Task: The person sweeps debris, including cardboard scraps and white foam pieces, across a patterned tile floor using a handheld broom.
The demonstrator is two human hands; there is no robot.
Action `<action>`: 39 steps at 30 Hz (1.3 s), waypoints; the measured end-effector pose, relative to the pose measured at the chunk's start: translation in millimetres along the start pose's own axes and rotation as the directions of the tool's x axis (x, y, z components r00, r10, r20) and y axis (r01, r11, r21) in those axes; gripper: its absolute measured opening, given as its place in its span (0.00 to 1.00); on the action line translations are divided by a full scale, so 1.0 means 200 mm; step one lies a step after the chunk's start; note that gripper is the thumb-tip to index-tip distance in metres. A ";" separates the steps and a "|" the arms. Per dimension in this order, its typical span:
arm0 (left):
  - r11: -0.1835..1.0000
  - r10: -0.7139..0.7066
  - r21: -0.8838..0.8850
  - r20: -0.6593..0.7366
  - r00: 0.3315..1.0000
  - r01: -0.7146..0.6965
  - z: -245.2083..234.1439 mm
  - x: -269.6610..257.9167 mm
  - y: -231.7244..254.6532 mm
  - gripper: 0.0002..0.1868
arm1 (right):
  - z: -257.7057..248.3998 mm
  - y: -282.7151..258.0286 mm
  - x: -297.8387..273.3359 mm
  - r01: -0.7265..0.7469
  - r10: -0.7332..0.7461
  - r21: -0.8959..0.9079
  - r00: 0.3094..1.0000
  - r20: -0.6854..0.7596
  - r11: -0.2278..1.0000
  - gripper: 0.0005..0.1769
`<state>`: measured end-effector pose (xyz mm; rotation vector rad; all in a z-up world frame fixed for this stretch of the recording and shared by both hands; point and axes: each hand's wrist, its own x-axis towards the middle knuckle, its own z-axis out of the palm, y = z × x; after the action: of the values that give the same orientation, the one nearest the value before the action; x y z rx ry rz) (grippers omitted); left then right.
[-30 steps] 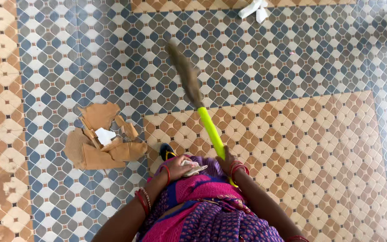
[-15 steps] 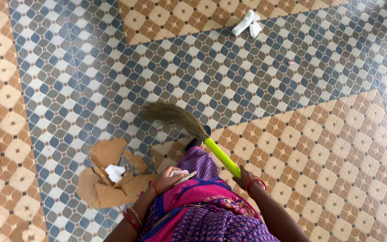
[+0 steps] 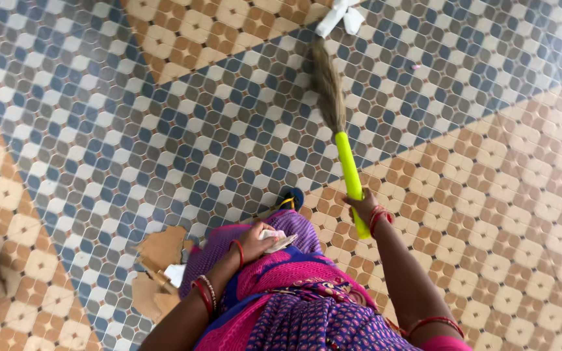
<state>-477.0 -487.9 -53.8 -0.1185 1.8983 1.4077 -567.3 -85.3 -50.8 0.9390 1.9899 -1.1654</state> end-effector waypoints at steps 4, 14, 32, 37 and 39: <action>0.999 0.004 0.043 0.118 0.993 -0.009 -0.10 0.21 0.12 0.22 | -0.09 0.13 -0.14 -0.025 0.027 0.045 0.999 -0.037 0.999 0.46; 0.955 0.074 0.225 0.452 0.889 -0.193 -0.28 0.84 0.53 0.25 | 0.48 0.46 -1.17 -0.313 0.460 0.518 0.869 -0.182 0.796 0.32; 0.965 -0.112 0.259 0.549 0.828 -0.041 -1.11 1.10 0.72 0.26 | 1.11 -0.38 -0.33 -0.386 0.371 0.691 0.911 0.181 0.611 0.35; 0.992 -0.047 0.123 0.491 0.870 -0.016 -1.31 1.08 0.64 0.22 | 1.08 -0.92 0.17 -0.275 0.206 0.565 0.961 0.184 0.778 0.37; 0.995 -0.051 0.097 0.489 0.871 0.004 -1.35 1.06 0.62 0.21 | 0.97 -1.22 0.29 -0.197 0.128 0.433 0.975 0.182 0.880 0.35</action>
<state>-825.4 -596.1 -56.3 0.2397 1.5210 1.1861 -766.9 -330.2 -67.0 1.1820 1.5136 -1.5832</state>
